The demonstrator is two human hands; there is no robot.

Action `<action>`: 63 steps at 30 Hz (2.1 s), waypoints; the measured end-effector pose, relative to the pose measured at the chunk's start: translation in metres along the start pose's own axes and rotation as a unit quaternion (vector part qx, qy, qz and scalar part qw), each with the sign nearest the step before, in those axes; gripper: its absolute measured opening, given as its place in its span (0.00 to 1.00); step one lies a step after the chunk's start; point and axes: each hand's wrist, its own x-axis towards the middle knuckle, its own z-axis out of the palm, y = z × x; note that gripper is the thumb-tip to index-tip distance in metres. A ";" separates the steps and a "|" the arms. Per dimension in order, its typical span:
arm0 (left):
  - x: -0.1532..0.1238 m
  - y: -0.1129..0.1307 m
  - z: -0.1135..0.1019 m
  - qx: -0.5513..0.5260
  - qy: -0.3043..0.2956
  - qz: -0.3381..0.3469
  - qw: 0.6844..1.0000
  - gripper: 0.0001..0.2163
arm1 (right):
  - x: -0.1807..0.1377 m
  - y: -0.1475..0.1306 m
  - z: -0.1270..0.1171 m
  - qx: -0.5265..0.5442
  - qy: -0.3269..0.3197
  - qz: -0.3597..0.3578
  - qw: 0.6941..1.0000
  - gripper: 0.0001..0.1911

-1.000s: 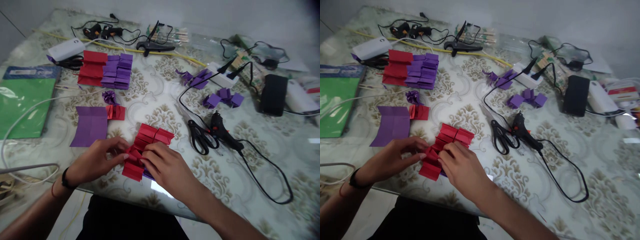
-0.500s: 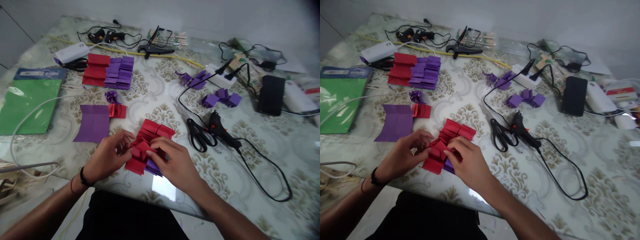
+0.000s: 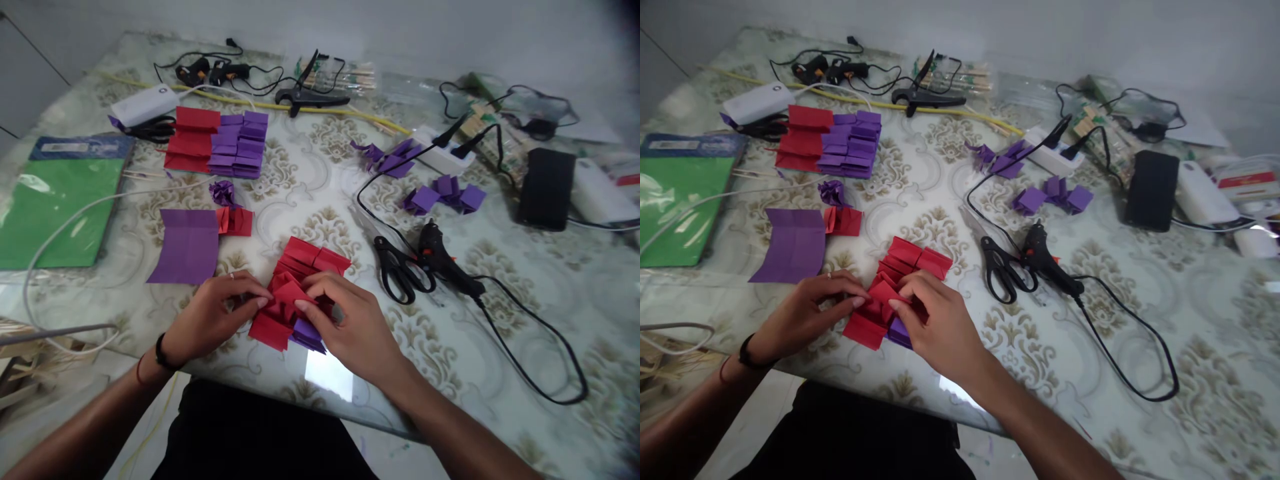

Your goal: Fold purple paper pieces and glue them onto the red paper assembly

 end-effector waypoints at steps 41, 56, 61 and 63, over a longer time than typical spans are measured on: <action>-0.007 0.002 -0.001 -0.010 0.020 -0.024 0.999 0.09 | 0.003 0.000 -0.001 -0.024 -0.024 0.025 0.999 0.05; 0.026 -0.003 -0.014 0.292 -0.064 0.290 0.909 0.12 | 0.005 0.002 -0.003 -0.025 -0.076 0.029 0.996 0.05; 0.023 -0.012 -0.011 0.318 -0.066 0.313 0.892 0.12 | 0.000 0.006 0.001 -0.051 -0.076 -0.002 0.996 0.11; 0.023 -0.016 -0.010 0.313 -0.058 0.324 0.891 0.11 | -0.002 0.006 0.003 -0.075 -0.073 -0.025 0.994 0.11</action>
